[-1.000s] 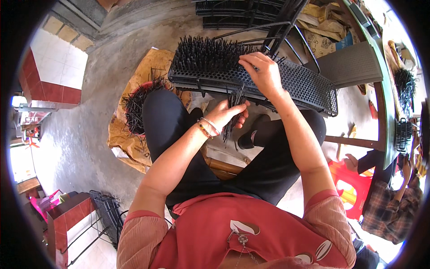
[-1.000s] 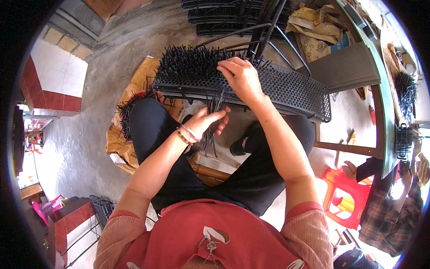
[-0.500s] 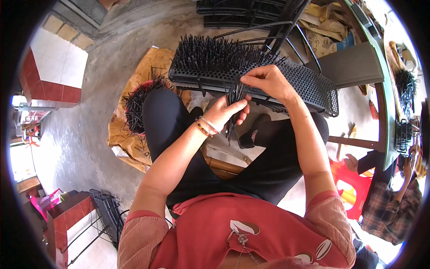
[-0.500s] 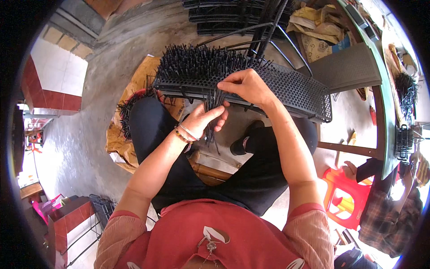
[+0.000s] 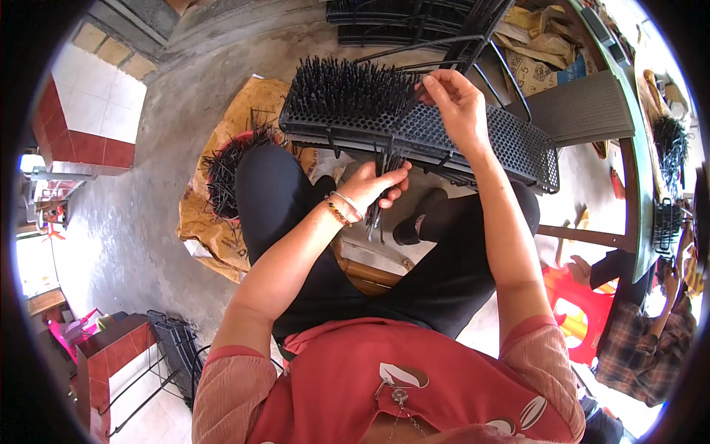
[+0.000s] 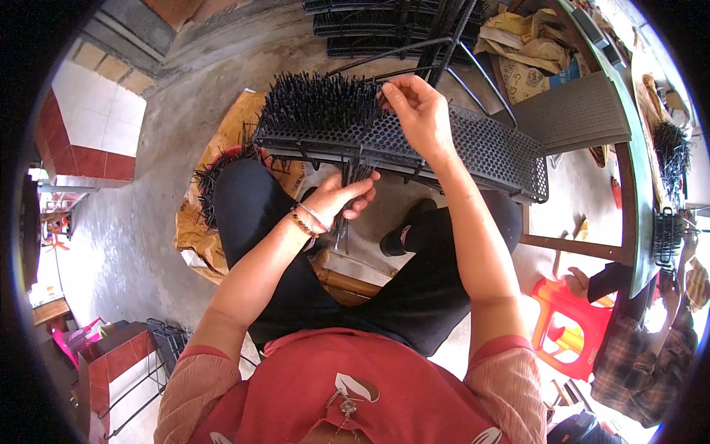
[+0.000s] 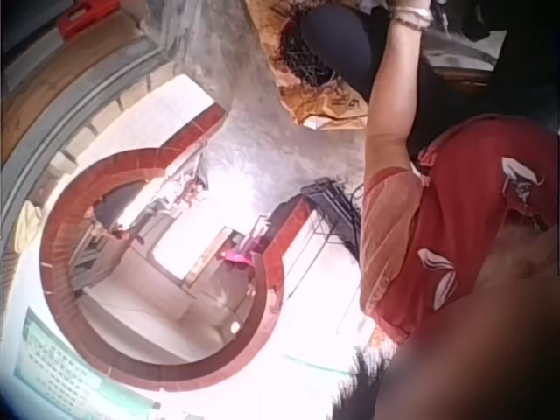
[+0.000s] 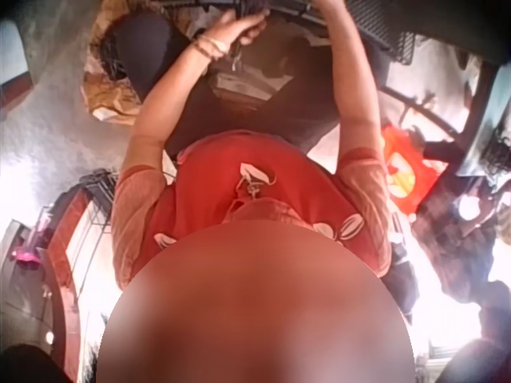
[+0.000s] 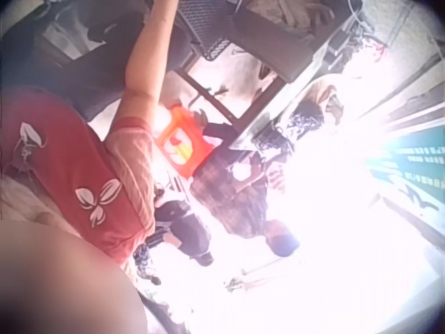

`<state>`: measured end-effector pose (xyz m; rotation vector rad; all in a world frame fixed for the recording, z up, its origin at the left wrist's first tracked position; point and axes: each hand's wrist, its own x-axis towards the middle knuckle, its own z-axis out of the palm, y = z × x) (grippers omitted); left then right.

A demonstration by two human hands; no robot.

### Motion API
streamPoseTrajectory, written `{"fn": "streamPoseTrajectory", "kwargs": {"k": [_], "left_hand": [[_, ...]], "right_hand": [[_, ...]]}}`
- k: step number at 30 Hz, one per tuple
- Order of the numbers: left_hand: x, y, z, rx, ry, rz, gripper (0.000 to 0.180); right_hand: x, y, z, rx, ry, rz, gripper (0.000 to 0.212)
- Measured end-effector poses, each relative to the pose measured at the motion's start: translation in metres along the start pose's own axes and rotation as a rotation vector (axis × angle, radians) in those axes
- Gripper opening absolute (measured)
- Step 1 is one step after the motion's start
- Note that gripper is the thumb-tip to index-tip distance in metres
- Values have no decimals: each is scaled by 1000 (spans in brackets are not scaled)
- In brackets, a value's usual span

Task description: Manually inserting bundles of black plastic bristles into the perforated holes of a brush head frame.

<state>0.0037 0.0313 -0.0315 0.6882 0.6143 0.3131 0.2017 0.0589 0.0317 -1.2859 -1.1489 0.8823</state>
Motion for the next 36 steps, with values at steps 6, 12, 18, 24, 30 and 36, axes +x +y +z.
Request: {"fn": "streamPoseTrajectory", "kwargs": {"k": [6, 12, 18, 24, 30, 36], "left_hand": [[-4, -1, 2, -5, -21, -43, 27], [-7, 3, 4, -20, -31, -59, 21], [-7, 2, 4, -1, -44, -45, 21], [-3, -1, -1, -64, -22, -85, 28], [-5, -2, 4, 47, -64, -26, 23], [-5, -2, 4, 66, -64, -52, 23]], "right_hand": [[3, 8, 12, -290, -8, -170, 15], [5, 11, 16, -289, -6, -226, 16], [5, 12, 19, -305, -14, -247, 15], [4, 15, 20, -333, 9, -286, 16], [-1, 14, 21, -316, 81, -260, 16], [-7, 17, 28, -601, 59, -417, 14]]}}
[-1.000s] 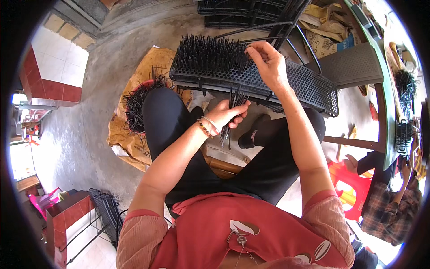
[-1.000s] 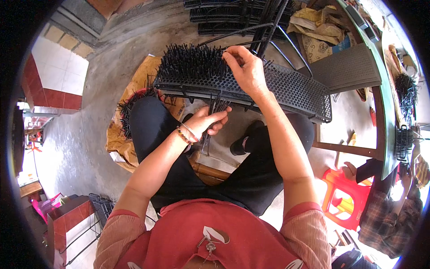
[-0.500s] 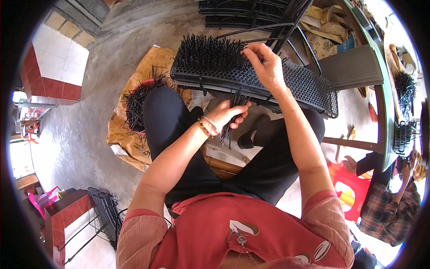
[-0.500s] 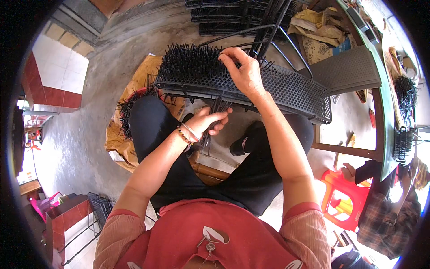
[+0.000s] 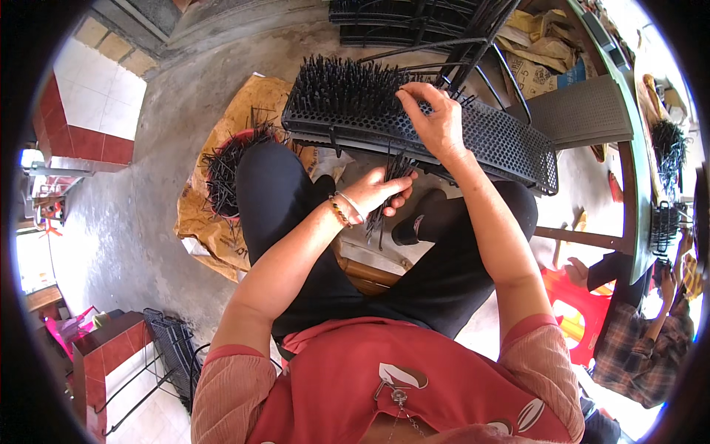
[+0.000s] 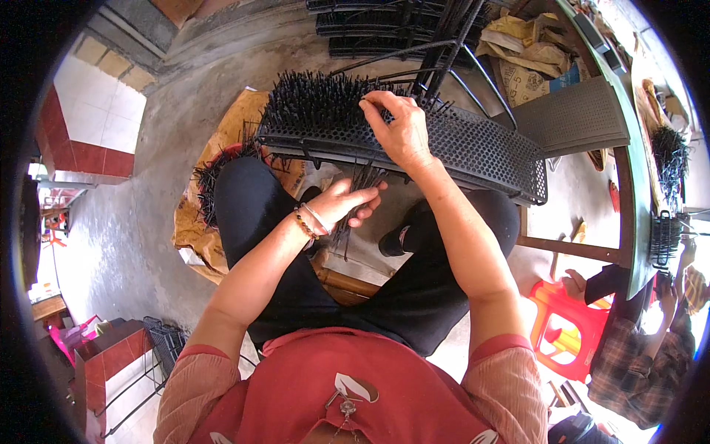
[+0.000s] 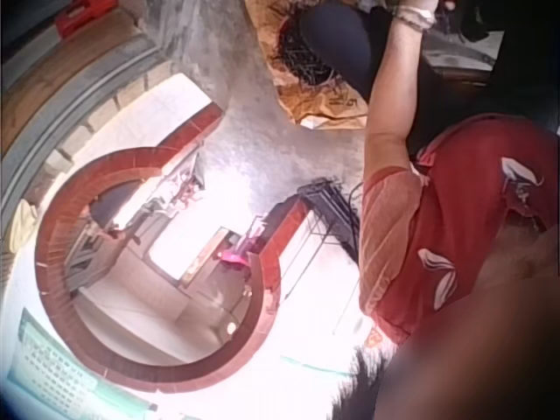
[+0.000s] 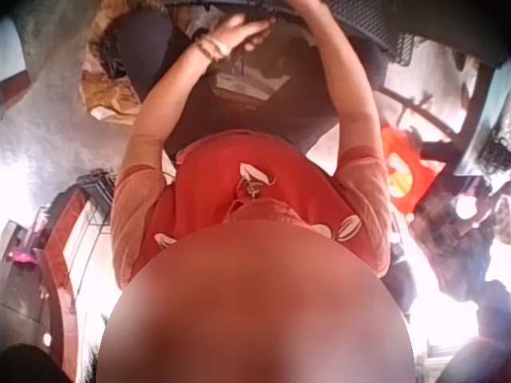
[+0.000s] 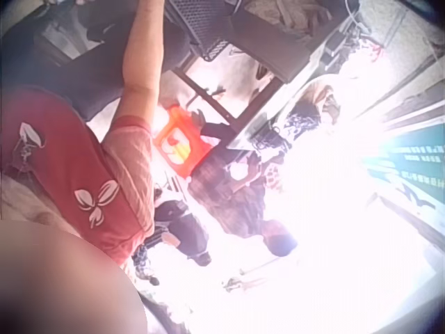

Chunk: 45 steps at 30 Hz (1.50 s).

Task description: Manually inserting bundles of black plastic bristles into the perforated holes of a brush head frame.

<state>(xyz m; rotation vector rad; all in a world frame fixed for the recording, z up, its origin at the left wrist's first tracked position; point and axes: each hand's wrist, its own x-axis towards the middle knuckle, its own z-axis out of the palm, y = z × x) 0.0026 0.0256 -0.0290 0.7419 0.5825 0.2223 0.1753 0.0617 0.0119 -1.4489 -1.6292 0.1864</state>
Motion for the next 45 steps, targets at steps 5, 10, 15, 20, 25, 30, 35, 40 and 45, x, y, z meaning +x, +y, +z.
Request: {"fn": "streamPoseTrajectory", "kwargs": {"k": [5, 10, 15, 20, 25, 30, 35, 40, 45], "left_hand": [[0, 1, -1, 1, -1, 0, 23], [0, 0, -1, 22, -13, 6, 29], [1, -2, -2, 32, -5, 0, 29], [2, -2, -1, 36, -4, -7, 29], [4, -3, -2, 50, 1, -8, 29], [4, -4, -3, 52, -2, -12, 28], [3, -1, -1, 47, 1, -18, 27], [2, 0, -1, 61, 10, -17, 26], [3, -1, -2, 27, -31, 18, 29]], "right_hand": [[2, -2, -2, -93, 29, -123, 16], [4, 0, -3, -147, -42, -262, 18], [9, 2, -2, -150, -50, -349, 18], [12, 4, -1, -153, -67, -346, 18], [11, 3, -1, -176, -71, -329, 18], [9, -1, 0, -185, -39, -274, 14], [6, -1, -2, -183, -20, -236, 14], [4, -3, -1, -145, -23, -166, 14], [2, -5, 0, -285, 48, -166, 13]]}}
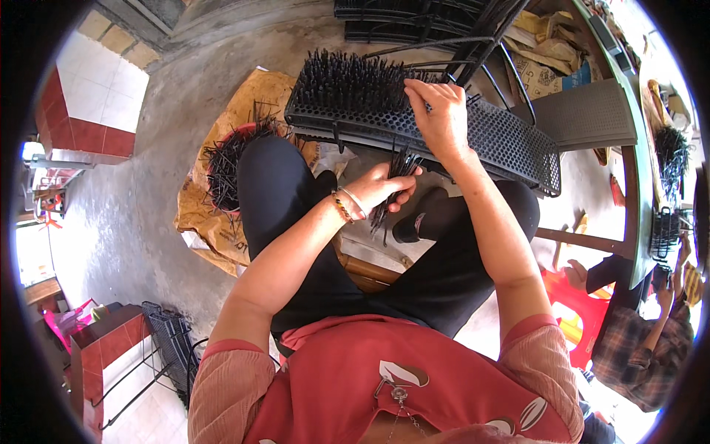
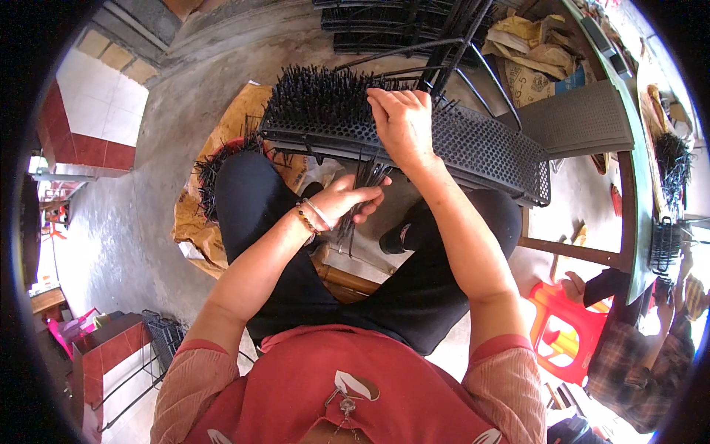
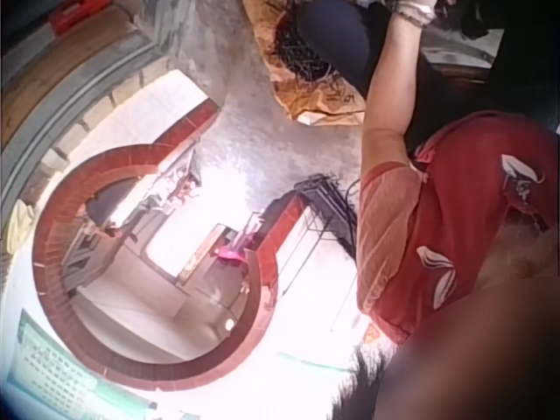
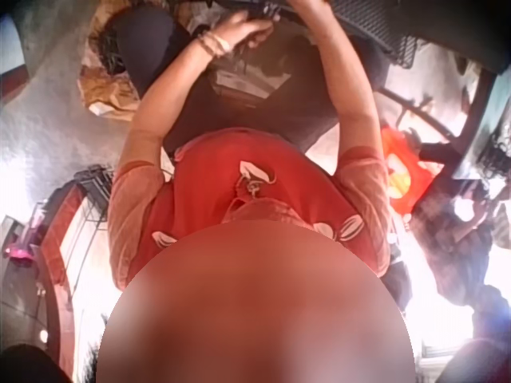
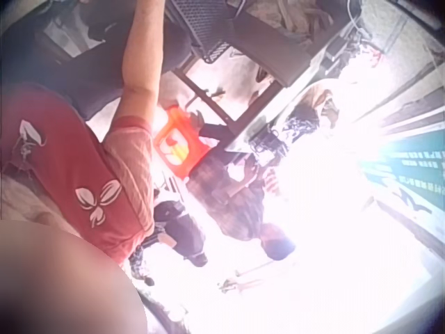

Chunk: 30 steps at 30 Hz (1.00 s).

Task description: Manually inserting bundles of black plastic bristles into the perforated holes of a brush head frame.

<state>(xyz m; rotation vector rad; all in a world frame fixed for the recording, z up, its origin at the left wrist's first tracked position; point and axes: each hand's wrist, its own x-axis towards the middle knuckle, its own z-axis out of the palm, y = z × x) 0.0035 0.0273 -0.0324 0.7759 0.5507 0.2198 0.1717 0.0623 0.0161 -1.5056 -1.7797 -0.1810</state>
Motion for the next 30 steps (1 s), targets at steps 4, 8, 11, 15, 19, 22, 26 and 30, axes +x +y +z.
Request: {"fn": "streamPoseTrajectory", "kwargs": {"k": [4, 8, 11, 15, 19, 22, 26, 30], "left_hand": [[0, -1, -1, -32, -33, -1, 30], [-2, 0, 0, -26, -33, -3, 31], [-3, 0, 1, -4, -26, 2, 32], [-3, 0, 3, 28, -16, 14, 33], [-5, 4, 3, 84, -5, 10, 34], [-6, 7, 7, 63, 16, -1, 28], [-6, 6, 8, 89, 23, 1, 27], [-5, 5, 5, 99, 22, 4, 27]], "right_hand": [[0, 3, 2, -8, 18, -87, 12], [1, 3, 1, -45, 11, -115, 12], [0, 2, 0, -52, -22, -80, 15], [2, -1, 1, 10, -11, -170, 17], [1, 1, 0, 12, -56, -145, 16], [0, -1, 0, 11, -42, -58, 16], [-1, -2, 4, -5, 6, -2, 14], [2, -1, 5, 0, 20, 4, 14]]}}
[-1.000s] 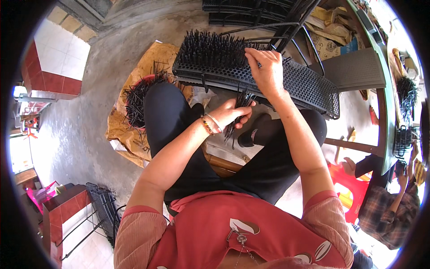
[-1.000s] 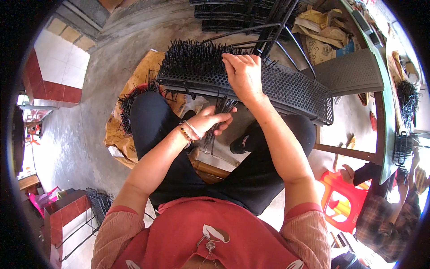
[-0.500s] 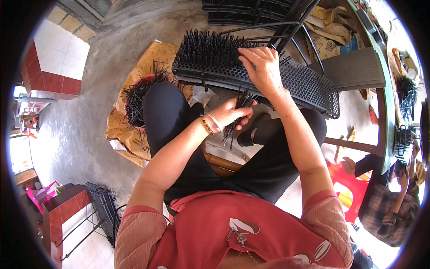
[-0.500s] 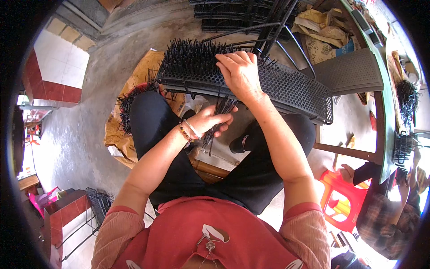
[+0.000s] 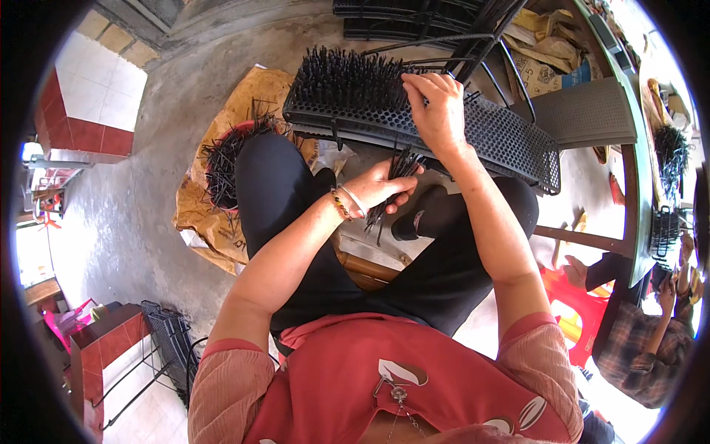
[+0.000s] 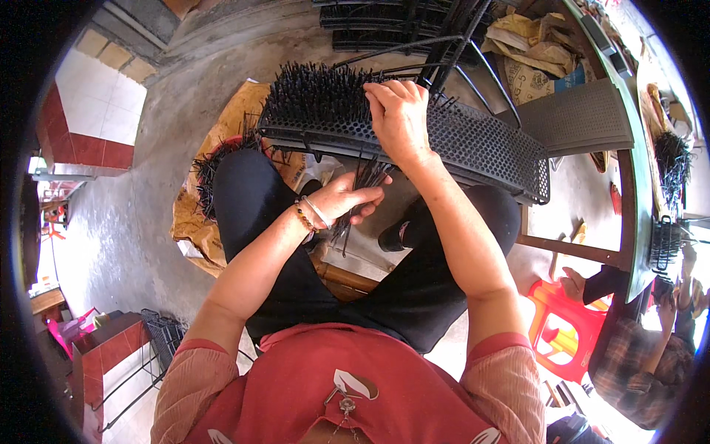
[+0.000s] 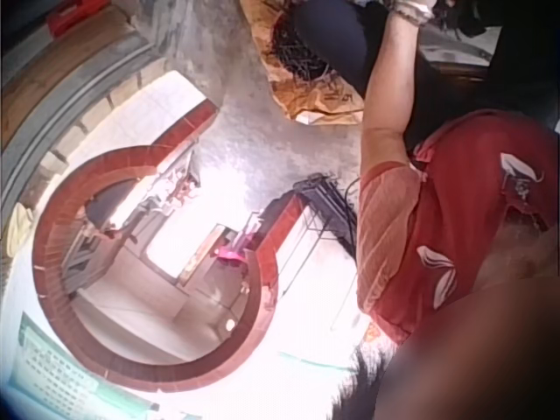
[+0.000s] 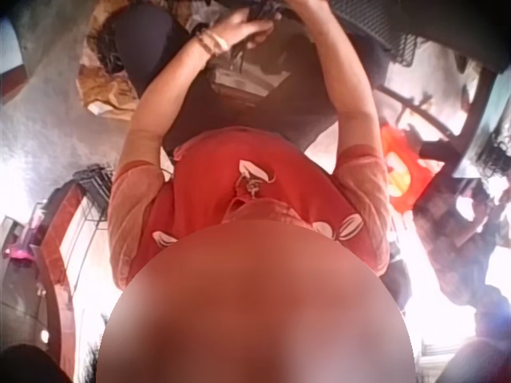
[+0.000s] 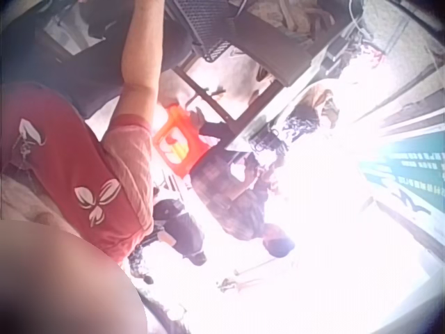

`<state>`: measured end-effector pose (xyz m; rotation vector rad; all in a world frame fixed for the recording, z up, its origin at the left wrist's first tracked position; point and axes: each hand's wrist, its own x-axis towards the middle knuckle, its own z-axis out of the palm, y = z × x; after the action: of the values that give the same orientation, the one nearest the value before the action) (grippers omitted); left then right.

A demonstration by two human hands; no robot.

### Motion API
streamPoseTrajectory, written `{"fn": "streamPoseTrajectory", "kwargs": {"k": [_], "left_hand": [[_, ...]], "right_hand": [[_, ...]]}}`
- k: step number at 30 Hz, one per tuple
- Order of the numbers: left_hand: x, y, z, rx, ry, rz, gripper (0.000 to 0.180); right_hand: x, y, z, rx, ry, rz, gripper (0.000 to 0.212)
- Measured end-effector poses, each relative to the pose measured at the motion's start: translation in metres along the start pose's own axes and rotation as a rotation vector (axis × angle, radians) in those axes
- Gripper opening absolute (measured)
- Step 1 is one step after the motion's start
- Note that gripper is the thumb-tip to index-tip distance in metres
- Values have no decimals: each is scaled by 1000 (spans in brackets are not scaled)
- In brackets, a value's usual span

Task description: Manually inserting bundles of black plastic bristles into the perforated holes of a brush head frame.

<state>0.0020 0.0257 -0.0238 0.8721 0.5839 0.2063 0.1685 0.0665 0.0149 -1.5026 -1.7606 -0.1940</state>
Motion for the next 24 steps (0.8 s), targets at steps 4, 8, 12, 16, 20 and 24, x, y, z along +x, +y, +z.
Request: {"fn": "streamPoseTrajectory", "kwargs": {"k": [4, 8, 12, 16, 20, 24], "left_hand": [[1, 0, 1, -18, 8, -11, 26], [2, 0, 1, -19, 1, -28, 27], [2, -3, -3, 19, -10, -27, 35], [1, -1, -2, 20, -10, -20, 35], [0, 1, 0, 13, -4, -19, 32], [0, 1, 1, 17, 6, -6, 29]], "right_hand": [[2, 6, -4, -8, -40, -6, 14], [6, 12, -7, 69, -86, -115, 13], [4, 10, -5, 75, -87, -115, 13], [-4, 7, -5, 17, -70, -36, 13], [-6, 6, -8, -3, -109, -60, 16], [5, 1, -19, 147, -29, -103, 16]]}}
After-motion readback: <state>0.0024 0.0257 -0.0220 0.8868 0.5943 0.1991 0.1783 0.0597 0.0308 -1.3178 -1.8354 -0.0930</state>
